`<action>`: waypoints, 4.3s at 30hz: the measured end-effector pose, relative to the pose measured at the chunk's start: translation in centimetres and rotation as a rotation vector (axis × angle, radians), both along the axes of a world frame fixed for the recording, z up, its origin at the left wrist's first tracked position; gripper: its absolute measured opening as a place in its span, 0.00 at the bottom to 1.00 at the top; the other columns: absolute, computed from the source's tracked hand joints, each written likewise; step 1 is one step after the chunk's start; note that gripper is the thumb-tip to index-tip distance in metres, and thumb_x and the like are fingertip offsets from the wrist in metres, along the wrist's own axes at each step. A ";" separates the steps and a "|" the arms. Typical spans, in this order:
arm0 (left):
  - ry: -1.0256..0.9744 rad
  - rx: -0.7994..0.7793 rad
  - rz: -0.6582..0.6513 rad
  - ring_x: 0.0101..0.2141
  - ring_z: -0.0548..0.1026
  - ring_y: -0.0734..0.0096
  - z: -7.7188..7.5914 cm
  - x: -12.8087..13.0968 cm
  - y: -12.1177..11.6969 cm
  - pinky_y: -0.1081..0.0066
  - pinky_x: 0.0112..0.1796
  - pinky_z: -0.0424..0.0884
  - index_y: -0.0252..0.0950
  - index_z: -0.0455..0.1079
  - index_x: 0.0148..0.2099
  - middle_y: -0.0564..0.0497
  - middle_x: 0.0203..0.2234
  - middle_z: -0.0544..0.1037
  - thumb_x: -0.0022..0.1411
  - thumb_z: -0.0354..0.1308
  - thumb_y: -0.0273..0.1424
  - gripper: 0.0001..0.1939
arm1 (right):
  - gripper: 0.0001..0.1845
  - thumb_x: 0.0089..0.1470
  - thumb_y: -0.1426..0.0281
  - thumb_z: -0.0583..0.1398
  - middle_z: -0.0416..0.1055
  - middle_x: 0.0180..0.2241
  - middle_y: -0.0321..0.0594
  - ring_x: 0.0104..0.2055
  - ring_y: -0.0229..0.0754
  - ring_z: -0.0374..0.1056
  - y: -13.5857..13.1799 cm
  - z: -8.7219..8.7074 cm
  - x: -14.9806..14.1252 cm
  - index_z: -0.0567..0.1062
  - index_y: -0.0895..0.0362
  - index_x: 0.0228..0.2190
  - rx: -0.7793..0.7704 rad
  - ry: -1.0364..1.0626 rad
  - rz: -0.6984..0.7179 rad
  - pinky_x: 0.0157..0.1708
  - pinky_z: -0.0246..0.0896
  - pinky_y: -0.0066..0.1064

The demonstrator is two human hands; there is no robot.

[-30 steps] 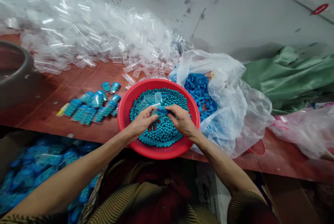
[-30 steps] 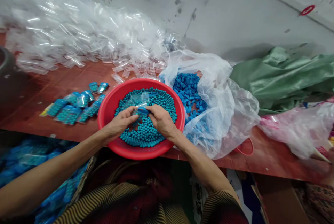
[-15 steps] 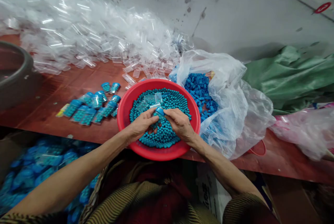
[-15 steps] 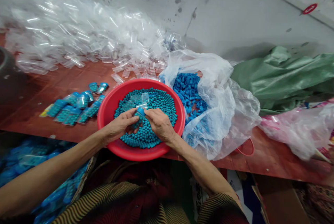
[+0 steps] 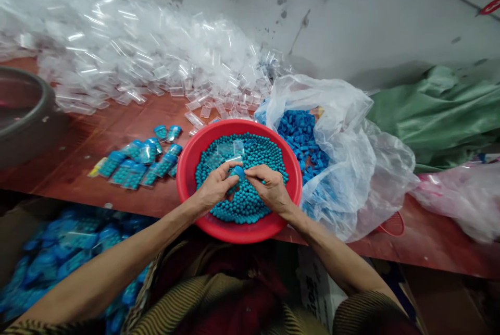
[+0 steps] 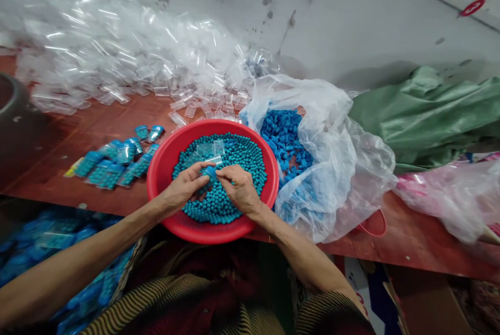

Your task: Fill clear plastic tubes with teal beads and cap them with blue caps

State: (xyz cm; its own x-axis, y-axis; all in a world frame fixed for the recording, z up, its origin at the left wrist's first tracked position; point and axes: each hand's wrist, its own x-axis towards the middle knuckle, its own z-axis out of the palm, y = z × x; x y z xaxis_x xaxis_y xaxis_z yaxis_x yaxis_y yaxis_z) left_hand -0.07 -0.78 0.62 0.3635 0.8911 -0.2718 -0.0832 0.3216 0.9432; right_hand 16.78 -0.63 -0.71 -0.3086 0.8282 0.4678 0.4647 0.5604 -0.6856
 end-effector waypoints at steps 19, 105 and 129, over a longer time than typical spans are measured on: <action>0.098 0.163 -0.036 0.17 0.63 0.77 -0.5 0.2 -0.6 0.75 0.19 0.60 0.38 0.60 0.52 0.59 0.18 0.62 0.58 0.51 0.32 0.19 | 0.22 0.42 0.61 0.65 0.75 0.30 0.39 0.24 0.38 0.68 0.9 0.9 -0.2 0.73 0.58 0.39 -0.631 0.421 -0.220 0.27 0.68 0.34; 1.321 0.647 -0.345 0.42 0.74 0.58 -1.9 -0.4 6.0 0.64 0.40 0.68 0.36 0.61 0.56 0.42 0.46 0.71 0.62 0.47 0.34 0.20 | 0.16 0.56 0.65 0.56 0.70 0.44 0.49 0.46 0.49 0.66 8.5 -1.0 2.1 0.69 0.59 0.45 -0.307 -1.044 -0.093 0.42 0.60 0.33; 1.322 0.484 -0.752 0.41 0.74 0.53 -3.9 0.2 6.0 0.64 0.40 0.68 0.33 0.70 0.39 0.40 0.37 0.76 0.51 0.59 0.33 0.13 | 0.15 0.60 0.67 0.51 0.73 0.43 0.55 0.46 0.52 0.70 7.1 -1.5 0.7 0.74 0.62 0.40 -0.320 -1.046 -0.035 0.41 0.63 0.36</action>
